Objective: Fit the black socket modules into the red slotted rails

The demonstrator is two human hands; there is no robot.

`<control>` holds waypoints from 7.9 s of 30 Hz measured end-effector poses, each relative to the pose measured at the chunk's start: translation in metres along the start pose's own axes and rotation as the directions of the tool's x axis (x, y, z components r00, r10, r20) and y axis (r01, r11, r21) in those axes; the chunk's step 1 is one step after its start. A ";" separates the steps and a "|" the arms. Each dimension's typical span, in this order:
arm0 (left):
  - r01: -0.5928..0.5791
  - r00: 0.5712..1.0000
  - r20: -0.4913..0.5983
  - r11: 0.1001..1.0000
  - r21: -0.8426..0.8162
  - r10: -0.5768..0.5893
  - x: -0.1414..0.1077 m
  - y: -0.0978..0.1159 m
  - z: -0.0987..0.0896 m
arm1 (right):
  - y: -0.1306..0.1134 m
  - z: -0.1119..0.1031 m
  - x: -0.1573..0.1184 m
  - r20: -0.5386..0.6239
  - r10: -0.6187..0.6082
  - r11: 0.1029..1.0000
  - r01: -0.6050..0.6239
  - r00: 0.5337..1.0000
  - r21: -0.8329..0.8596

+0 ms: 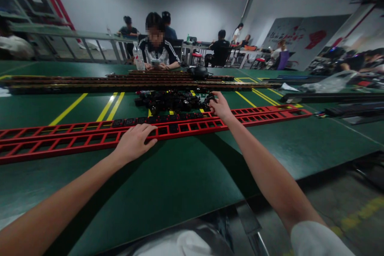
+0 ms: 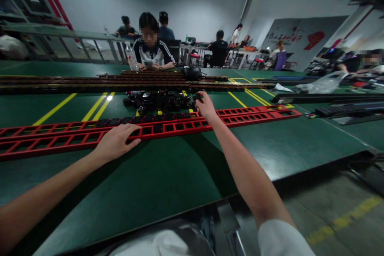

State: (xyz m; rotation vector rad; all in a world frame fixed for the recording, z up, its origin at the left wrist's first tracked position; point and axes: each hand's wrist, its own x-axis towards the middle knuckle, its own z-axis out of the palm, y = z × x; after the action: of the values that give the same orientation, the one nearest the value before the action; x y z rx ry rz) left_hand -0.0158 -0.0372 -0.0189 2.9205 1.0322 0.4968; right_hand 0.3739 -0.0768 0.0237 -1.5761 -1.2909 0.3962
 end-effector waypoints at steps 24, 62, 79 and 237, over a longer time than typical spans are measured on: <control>-0.008 1.000 -0.017 1.000 -0.011 0.007 0.000 -0.001 0.001 | 0.002 -0.017 -0.003 0.457 -0.223 0.711 0.464 0.861 -0.528; -0.016 1.000 0.005 1.000 0.006 0.016 0.000 -0.001 -0.002 | 0.002 -0.019 -0.004 0.527 -0.161 0.661 0.488 0.834 -0.570; -0.008 1.000 0.011 1.000 0.021 0.007 0.000 0.001 -0.003 | -0.001 -0.019 -0.006 0.533 -0.134 0.645 0.482 0.835 -0.593; 0.014 1.000 0.011 0.999 -0.033 -0.014 0.002 0.001 -0.001 | -0.031 0.063 -0.073 0.457 -0.346 0.854 0.477 0.819 -0.207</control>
State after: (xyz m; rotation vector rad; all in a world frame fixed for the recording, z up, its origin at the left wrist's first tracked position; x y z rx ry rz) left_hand -0.0142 -0.0364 -0.0178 2.8819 1.0319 0.4926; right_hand 0.2817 -0.1122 -0.0012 -1.4449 -2.0643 0.2489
